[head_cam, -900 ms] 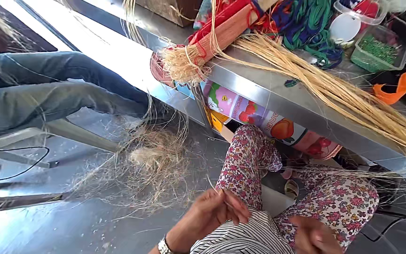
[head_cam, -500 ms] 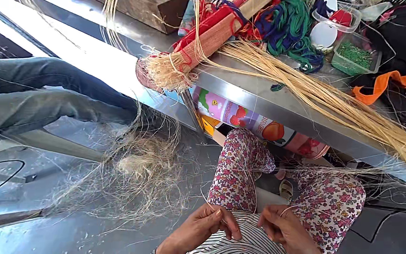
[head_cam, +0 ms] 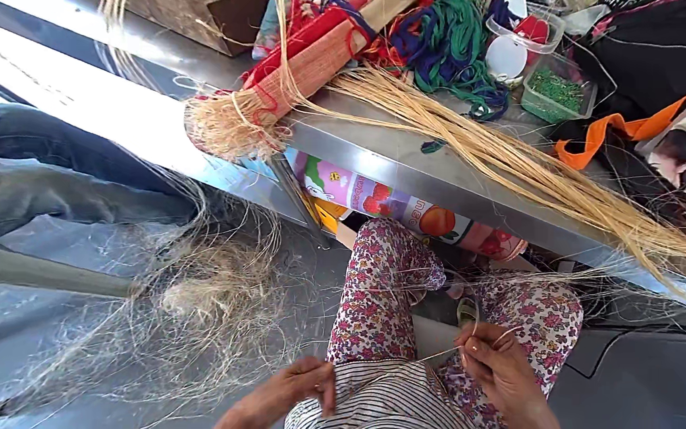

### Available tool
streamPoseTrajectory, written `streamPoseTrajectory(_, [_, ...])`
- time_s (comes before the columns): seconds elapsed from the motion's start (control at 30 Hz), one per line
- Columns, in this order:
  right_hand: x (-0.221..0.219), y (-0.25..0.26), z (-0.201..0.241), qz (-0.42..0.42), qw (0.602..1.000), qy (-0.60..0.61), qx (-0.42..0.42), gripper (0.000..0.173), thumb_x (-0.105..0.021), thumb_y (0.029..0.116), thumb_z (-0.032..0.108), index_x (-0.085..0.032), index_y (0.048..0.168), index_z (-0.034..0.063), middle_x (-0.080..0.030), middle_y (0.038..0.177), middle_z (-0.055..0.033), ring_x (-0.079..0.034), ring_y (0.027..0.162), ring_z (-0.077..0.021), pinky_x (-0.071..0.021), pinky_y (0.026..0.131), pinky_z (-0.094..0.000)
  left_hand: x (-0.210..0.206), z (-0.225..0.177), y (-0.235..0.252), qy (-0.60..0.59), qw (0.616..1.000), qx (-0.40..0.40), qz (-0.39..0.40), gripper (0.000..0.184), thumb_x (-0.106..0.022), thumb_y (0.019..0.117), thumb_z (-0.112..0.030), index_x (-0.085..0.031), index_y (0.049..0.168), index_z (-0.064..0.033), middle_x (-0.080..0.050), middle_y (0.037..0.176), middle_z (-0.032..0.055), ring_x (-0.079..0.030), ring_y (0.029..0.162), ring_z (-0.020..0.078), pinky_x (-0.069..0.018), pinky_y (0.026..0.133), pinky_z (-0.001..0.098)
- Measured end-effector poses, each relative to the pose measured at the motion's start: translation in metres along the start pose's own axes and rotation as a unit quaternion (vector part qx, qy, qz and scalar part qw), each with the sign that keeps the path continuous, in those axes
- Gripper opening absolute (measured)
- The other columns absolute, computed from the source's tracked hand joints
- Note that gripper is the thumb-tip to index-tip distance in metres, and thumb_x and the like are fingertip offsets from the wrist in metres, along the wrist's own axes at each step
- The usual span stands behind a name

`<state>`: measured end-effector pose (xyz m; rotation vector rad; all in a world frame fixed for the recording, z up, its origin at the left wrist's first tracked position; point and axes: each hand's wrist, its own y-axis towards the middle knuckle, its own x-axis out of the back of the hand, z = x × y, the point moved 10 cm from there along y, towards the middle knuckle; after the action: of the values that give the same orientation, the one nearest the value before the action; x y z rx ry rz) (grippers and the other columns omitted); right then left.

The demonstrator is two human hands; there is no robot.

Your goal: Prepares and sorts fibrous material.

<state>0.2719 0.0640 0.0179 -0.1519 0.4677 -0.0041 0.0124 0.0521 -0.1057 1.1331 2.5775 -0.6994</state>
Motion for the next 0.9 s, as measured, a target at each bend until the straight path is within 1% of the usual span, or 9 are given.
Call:
streamPoseTrajectory(0.2, [0.018, 0.003, 0.009, -0.044, 0.998, 0.02, 0.035, 0.011, -0.071, 0.0932, 0.012, -0.081, 0.094, 0.0106, -0.074, 0.078, 0.0016, -0.05, 0.05, 0.0084, -0.0391, 0.046, -0.0085, 0.106, 0.07, -0.062, -0.052, 0.973, 0.092, -0.206, 0.053, -0.03, 0.1072, -0.024, -0.067, 0.07, -0.0246, -0.071, 0.069, -0.0075, -0.069, 0.064, 0.0056, -0.0589, 0.065, 0.0244])
streamPoseTrajectory(0.47, [0.029, 0.006, 0.021, -0.087, 0.993, -0.007, 0.076, 0.014, -0.067, 0.094, 0.005, -0.08, 0.093, 0.0079, -0.075, 0.077, -0.0008, -0.048, 0.048, 0.0087, -0.037, 0.045, -0.0082, 0.167, 0.129, -0.112, -0.241, 0.891, 0.083, -0.377, 0.059, -0.014, 0.1118, -0.035, -0.056, 0.072, -0.0254, -0.063, 0.064, -0.0096, -0.063, 0.06, 0.0035, -0.0548, 0.059, 0.0211])
streamPoseTrajectory(0.53, [0.03, 0.006, 0.019, -0.094, 0.992, -0.011, 0.078, 0.013, -0.067, 0.0935, 0.004, -0.08, 0.092, 0.0074, -0.075, 0.078, -0.0015, -0.048, 0.049, 0.0084, -0.0369, 0.045, -0.0083, 0.174, 0.134, -0.117, -0.267, 0.869, 0.084, -0.407, 0.058, -0.013, 0.1118, -0.038, -0.057, 0.076, -0.025, -0.064, 0.066, -0.0091, -0.063, 0.061, 0.0035, -0.0543, 0.059, 0.0209])
streamPoseTrajectory(0.6, [0.029, 0.006, 0.015, -0.101, 0.991, -0.022, 0.082, 0.014, -0.067, 0.0927, 0.002, -0.08, 0.091, 0.0071, -0.076, 0.079, -0.0019, -0.05, 0.05, 0.0083, -0.0376, 0.045, -0.0082, 0.172, 0.128, -0.113, -0.273, 0.862, 0.093, -0.416, 0.06, -0.013, 0.1117, -0.042, -0.065, 0.095, -0.0183, -0.072, 0.076, -0.0048, -0.066, 0.062, 0.0022, -0.0545, 0.057, 0.0169])
streamPoseTrajectory(0.67, [0.026, 0.006, 0.013, -0.101, 0.99, -0.041, 0.088, 0.015, -0.067, 0.0921, 0.0, -0.08, 0.092, 0.0066, -0.077, 0.081, -0.0021, -0.053, 0.052, 0.008, -0.0396, 0.047, -0.0082, 0.155, 0.113, -0.101, -0.189, 0.903, 0.159, -0.351, 0.06, -0.014, 0.112, -0.041, -0.064, 0.12, -0.0088, -0.077, 0.086, 0.0019, -0.067, 0.061, 0.0022, -0.0524, 0.054, 0.0135])
streamPoseTrajectory(0.7, [0.024, 0.005, 0.014, -0.101, 0.989, -0.056, 0.093, 0.015, -0.067, 0.0919, -0.001, -0.08, 0.092, 0.007, -0.077, 0.081, -0.0015, -0.054, 0.054, 0.0081, -0.041, 0.048, -0.008, 0.142, 0.102, -0.094, -0.096, 0.921, 0.216, -0.309, 0.053, -0.021, 0.1126, -0.036, -0.062, 0.123, -0.0051, -0.077, 0.085, 0.0041, -0.068, 0.058, 0.004, -0.0511, 0.051, 0.0147])
streamPoseTrajectory(0.8, [0.017, 0.003, 0.018, -0.097, 0.984, -0.095, 0.113, 0.016, -0.068, 0.0909, -0.002, -0.081, 0.092, 0.0079, -0.078, 0.085, 0.0003, -0.061, 0.061, 0.0074, -0.047, 0.054, -0.0082, 0.087, 0.047, -0.052, 0.23, 0.916, 0.29, -0.153, 0.041, -0.048, 0.1087, -0.032, -0.07, 0.106, 0.0034, -0.074, 0.076, 0.0091, -0.07, 0.059, 0.0152, -0.0565, 0.056, 0.0306])
streamPoseTrajectory(0.83, [0.014, 0.003, 0.019, -0.093, 0.984, -0.1, 0.119, 0.015, -0.069, 0.0907, -0.001, -0.081, 0.093, 0.0083, -0.078, 0.086, 0.0007, -0.062, 0.063, 0.0072, -0.0482, 0.056, -0.0083, 0.06, 0.013, -0.032, 0.304, 0.917, 0.227, -0.121, 0.04, -0.054, 0.1066, -0.029, -0.072, 0.098, 0.0051, -0.072, 0.074, 0.0116, -0.069, 0.059, 0.0188, -0.0577, 0.059, 0.0369])
streamPoseTrajectory(0.9, [0.01, 0.003, 0.021, -0.086, 0.983, -0.105, 0.128, 0.012, -0.071, 0.0902, 0.001, -0.081, 0.093, 0.0086, -0.078, 0.088, 0.0014, -0.063, 0.066, 0.0062, -0.0509, 0.059, -0.0094, 0.005, -0.069, -0.001, 0.413, 0.9, -0.031, -0.136, 0.029, -0.063, 0.0985, -0.026, -0.075, 0.086, -0.0026, -0.069, 0.069, 0.0058, -0.066, 0.057, 0.0123, -0.0557, 0.057, 0.0336])
